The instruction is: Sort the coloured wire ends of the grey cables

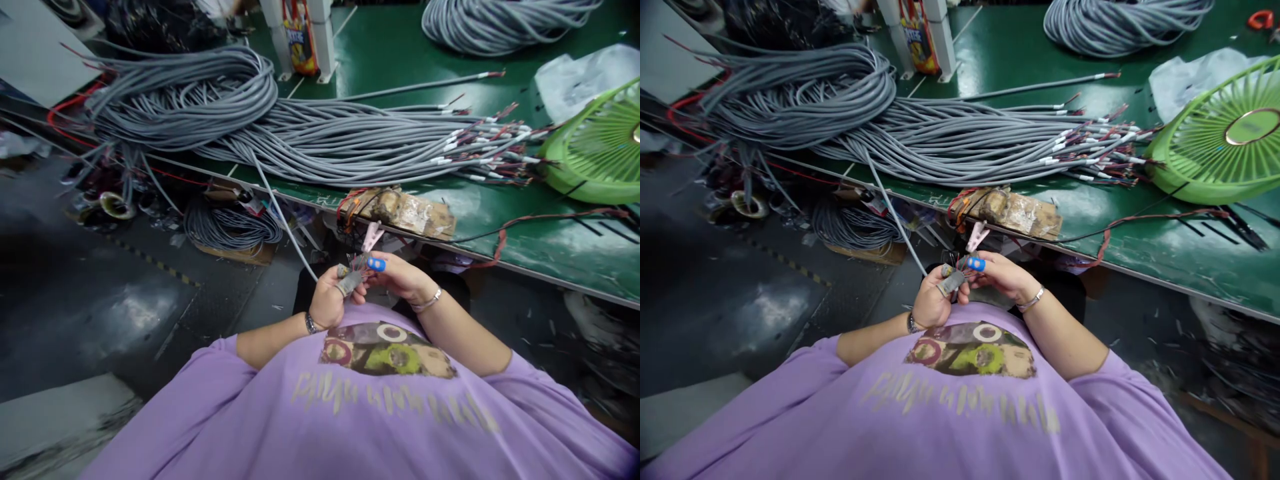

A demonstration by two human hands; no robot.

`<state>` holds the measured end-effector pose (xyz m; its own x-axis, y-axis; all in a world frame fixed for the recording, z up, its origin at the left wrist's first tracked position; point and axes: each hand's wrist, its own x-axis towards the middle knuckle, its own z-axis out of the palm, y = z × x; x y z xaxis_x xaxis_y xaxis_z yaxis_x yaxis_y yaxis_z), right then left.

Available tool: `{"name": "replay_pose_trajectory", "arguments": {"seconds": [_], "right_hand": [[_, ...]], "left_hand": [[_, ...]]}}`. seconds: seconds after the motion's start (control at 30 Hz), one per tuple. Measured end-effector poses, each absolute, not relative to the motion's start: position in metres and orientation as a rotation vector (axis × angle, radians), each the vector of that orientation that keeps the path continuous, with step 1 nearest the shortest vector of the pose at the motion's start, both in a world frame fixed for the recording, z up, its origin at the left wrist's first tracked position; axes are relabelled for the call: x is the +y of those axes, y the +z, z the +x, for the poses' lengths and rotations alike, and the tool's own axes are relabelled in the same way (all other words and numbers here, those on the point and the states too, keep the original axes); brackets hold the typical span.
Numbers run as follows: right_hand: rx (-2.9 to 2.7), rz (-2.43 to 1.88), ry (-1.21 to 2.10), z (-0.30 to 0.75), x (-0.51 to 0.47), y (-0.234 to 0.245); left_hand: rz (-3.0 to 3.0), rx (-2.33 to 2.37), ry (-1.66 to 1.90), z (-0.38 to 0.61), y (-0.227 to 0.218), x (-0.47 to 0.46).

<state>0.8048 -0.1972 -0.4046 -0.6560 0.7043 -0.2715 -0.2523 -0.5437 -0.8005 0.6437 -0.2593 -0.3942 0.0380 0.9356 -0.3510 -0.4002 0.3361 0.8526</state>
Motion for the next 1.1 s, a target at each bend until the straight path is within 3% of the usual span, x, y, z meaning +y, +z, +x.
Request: {"name": "replay_pose_trajectory", "arguments": {"seconds": [0.4,0.73,0.93,1.1], "right_hand": [[-1.223,-0.967,2.01,0.806,-0.201,-0.387],[-0.989,-1.067,1.9,0.813,-0.211,-0.407],[-0.94,-1.014,1.659,0.786,-0.222,-0.407],[-1.058,-0.955,1.908,0.782,-0.215,-0.395]], "left_hand": [[0.797,1.042,0.642,0.64,-0.39,-0.252],[0.518,1.075,1.083,0.647,-0.392,-0.248],[0.706,1.051,0.988,0.638,-0.402,-0.245],[1.072,1.102,0.811,0.618,-0.398,-0.247]]}}
